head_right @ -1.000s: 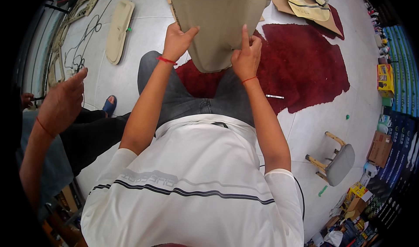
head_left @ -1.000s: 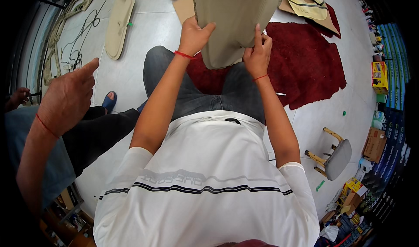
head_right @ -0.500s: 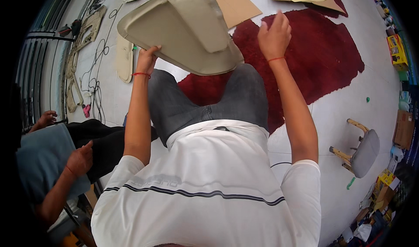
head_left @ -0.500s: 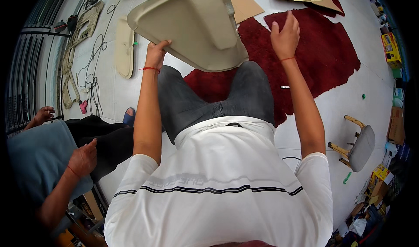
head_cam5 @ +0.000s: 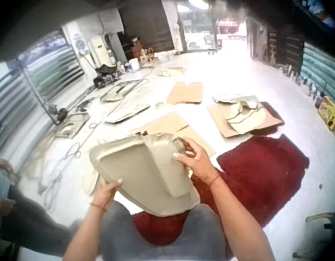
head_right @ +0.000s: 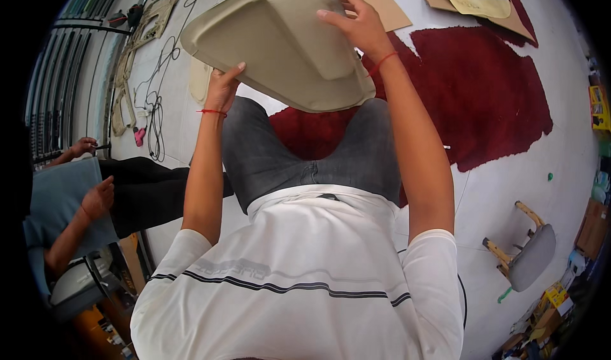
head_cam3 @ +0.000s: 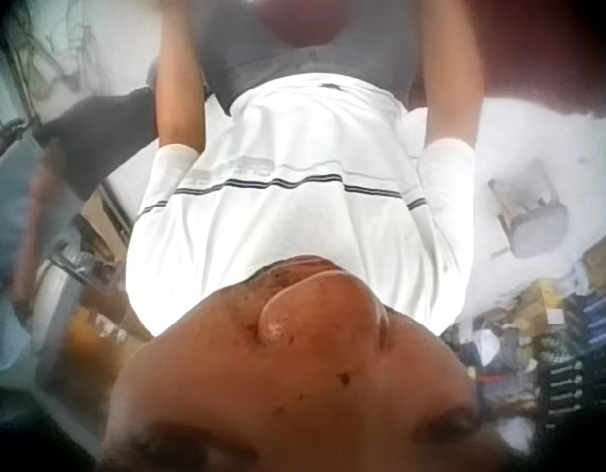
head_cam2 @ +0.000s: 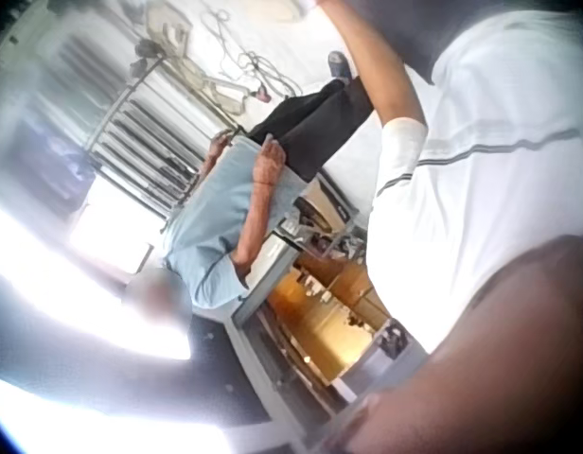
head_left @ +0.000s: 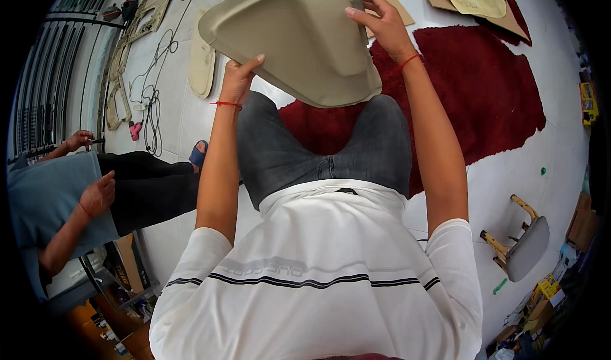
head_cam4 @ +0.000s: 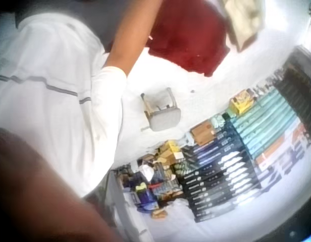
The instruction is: The person sits on the floor and repeatedly presses, bends, and aligns the edges of a beige plastic car part, likely a door panel, to fit it over a red carpet. They turn the part over and continue adjusting its shape by hand.
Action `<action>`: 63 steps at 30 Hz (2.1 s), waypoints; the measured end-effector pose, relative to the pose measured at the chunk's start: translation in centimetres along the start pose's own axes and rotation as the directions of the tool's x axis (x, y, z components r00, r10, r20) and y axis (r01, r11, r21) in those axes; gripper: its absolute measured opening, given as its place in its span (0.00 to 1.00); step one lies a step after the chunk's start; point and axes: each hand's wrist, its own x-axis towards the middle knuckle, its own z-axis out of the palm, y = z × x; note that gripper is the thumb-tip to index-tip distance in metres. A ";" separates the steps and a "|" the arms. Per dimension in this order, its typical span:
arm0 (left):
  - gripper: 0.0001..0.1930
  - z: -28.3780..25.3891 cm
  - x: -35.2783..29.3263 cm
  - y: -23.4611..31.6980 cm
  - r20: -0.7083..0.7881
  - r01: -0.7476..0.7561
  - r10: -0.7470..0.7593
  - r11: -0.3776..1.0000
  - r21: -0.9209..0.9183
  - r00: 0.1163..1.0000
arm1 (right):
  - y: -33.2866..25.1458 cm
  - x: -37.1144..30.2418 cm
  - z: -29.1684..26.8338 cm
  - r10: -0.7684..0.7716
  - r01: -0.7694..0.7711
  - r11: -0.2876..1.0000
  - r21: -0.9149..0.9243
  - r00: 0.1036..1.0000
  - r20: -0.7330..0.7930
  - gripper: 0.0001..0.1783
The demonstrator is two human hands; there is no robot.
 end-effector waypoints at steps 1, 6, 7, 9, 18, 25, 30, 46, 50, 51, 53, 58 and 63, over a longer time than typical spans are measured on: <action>0.21 1.3 -0.2 1.3 -0.012 -0.056 0.055 0.998 -0.035 0.998 | -0.6 0.3 -0.5 -0.106 0.103 0.994 -0.046 0.993 -0.048 0.36; 0.18 4.2 -0.3 4.7 0.024 -0.210 0.210 0.978 -0.001 0.977 | -3.9 1.9 -3.7 -0.073 0.079 0.993 -0.090 0.995 0.067 0.28; 0.17 4.2 -0.4 4.6 0.028 -0.214 0.214 0.977 0.001 0.976 | -4.4 2.1 -4.5 -0.044 0.057 0.991 -0.124 0.994 0.105 0.27; 0.16 4.3 -0.6 4.6 0.036 -0.220 0.219 0.976 0.005 0.975 | -5.1 2.4 -5.6 -0.016 0.049 0.983 -0.179 0.983 0.183 0.24; 0.15 3.1 -1.3 3.9 0.037 -0.189 0.190 0.981 -0.037 0.981 | -5.5 0.9 -3.1 -0.010 0.029 0.995 -0.091 0.979 0.204 0.16; 0.18 1.8 -1.0 3.6 0.005 -0.139 0.140 0.986 -0.098 0.990 | -6.0 -0.1 -1.7 -0.084 0.121 0.955 -0.269 0.986 0.142 0.15; 0.21 1.8 -0.8 3.9 0.070 -0.131 0.133 0.991 -0.024 0.989 | -9.4 0.1 -1.5 0.012 0.074 0.809 -0.584 0.990 0.142 0.10; 0.19 15.6 2.6 14.9 0.677 -0.686 0.188 -0.019 0.727 0.712 | -12.8 -1.3 -0.4 -0.155 0.383 0.650 -0.656 0.912 0.380 0.11; 0.18 16.2 2.8 14.8 0.659 -0.677 0.251 -0.022 0.736 0.709 | -13.0 -0.4 -1.3 -0.194 0.494 0.568 -0.658 0.858 0.476 0.11; 0.18 16.3 2.8 14.6 0.666 -0.687 0.255 -0.009 0.727 0.701 | -13.3 -0.3 -1.6 -0.174 0.502 0.533 -0.681 0.853 0.493 0.11; 0.18 16.2 2.8 14.5 0.672 -0.699 0.263 0.010 0.715 0.692 | -13.9 0.5 -1.5 -0.144 0.558 0.476 -0.680 0.812 0.565 0.12; 0.17 16.6 1.9 14.4 0.676 -0.710 0.321 -0.013 0.704 0.664 | -13.5 1.1 -0.9 -0.195 0.635 0.366 -0.680 0.767 0.612 0.15; 0.16 16.8 2.7 14.0 0.655 -0.684 0.293 -0.001 0.729 0.697 | -12.1 1.5 -0.4 -0.273 0.669 0.300 -0.680 0.743 0.611 0.15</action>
